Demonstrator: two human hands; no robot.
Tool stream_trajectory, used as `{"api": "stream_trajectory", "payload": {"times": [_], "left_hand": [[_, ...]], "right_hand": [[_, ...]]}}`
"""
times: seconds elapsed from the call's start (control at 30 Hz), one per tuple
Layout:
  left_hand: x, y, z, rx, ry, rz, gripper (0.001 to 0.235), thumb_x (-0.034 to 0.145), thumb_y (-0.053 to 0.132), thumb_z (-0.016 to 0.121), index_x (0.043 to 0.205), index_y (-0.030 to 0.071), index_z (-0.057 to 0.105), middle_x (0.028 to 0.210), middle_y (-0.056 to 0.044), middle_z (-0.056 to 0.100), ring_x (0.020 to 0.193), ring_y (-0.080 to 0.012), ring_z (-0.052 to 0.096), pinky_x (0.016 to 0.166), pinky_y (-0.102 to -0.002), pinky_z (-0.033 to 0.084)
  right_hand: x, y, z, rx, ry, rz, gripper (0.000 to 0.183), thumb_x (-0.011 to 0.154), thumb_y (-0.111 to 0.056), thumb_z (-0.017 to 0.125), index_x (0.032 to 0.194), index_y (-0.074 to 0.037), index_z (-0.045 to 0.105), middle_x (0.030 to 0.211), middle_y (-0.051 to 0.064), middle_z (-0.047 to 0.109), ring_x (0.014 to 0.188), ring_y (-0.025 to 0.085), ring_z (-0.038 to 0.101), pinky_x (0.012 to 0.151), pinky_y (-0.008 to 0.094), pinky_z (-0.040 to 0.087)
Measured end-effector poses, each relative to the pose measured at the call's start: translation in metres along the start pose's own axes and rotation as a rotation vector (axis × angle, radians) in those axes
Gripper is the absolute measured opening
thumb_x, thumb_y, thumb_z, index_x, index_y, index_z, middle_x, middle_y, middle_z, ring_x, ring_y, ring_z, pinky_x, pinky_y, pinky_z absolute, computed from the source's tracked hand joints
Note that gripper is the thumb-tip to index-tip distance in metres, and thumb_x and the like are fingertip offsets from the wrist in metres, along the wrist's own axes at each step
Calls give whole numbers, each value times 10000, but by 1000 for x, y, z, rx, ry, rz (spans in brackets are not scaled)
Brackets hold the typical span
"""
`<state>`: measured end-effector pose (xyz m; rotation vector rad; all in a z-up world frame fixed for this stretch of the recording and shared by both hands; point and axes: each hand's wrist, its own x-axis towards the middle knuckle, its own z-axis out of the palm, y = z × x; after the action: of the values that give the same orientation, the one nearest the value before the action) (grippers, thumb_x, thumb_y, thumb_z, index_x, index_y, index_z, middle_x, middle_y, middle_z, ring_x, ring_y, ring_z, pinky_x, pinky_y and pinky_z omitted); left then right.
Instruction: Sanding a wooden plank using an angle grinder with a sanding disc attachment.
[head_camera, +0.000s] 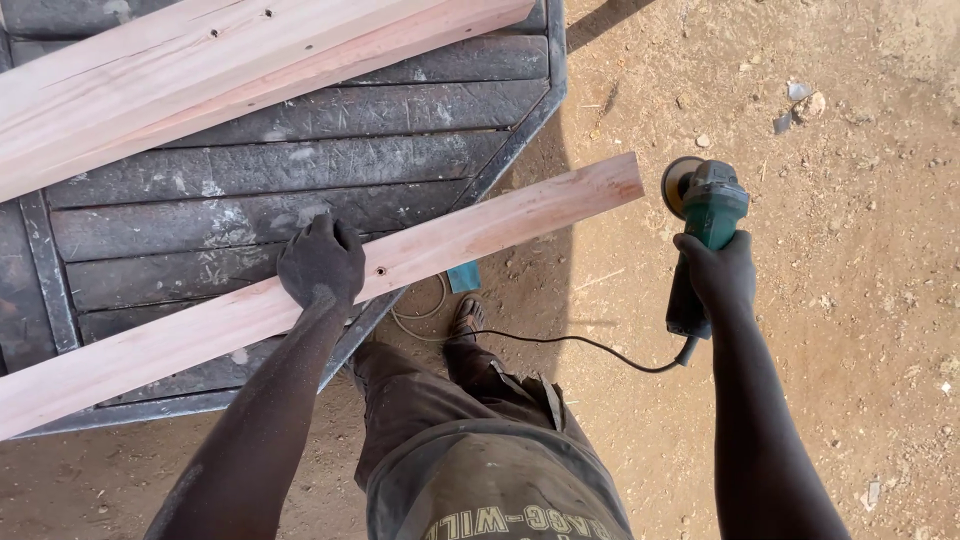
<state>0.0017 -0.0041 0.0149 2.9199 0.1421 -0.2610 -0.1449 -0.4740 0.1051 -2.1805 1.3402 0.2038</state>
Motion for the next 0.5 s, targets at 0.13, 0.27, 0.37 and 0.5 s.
{"api": "stream_trajectory", "payload": {"times": [0.13,0.27,0.37,0.5], "left_hand": [[3,-4,7,21,8,-32,340,1014,419,469,917,167,676,870,-114,763,931,-334,747,844,-431,553],[5,-6,10,14,14,6,324,1028,406,460,923,173,659,856,-98,753,920,-316,748,830,-419,560],[3,-3,10,18,26,8,323,1025,404,466,919,170,661,850,-106,752,912,-323,748,820,-425,561],[0,-1,3,-10,49,35,336,1033,376,461,910,143,668,839,-131,750,890,-348,746,808,-436,554]], "right_hand": [[-29,-8,12,49,-11,32,754,809,-536,831,1261,-102,411,1037,199,582,1059,460,627,893,575,454],[-90,-42,42,24,-66,-50,680,844,-431,772,1274,-65,393,1110,323,601,1124,576,587,911,650,445],[-128,-62,68,-29,-136,-141,621,856,-353,740,1287,-74,391,1099,322,634,1069,589,621,878,670,484],[-156,-70,102,-201,-259,-401,688,812,-320,743,1355,-94,386,1099,276,646,955,584,665,831,686,537]]}}
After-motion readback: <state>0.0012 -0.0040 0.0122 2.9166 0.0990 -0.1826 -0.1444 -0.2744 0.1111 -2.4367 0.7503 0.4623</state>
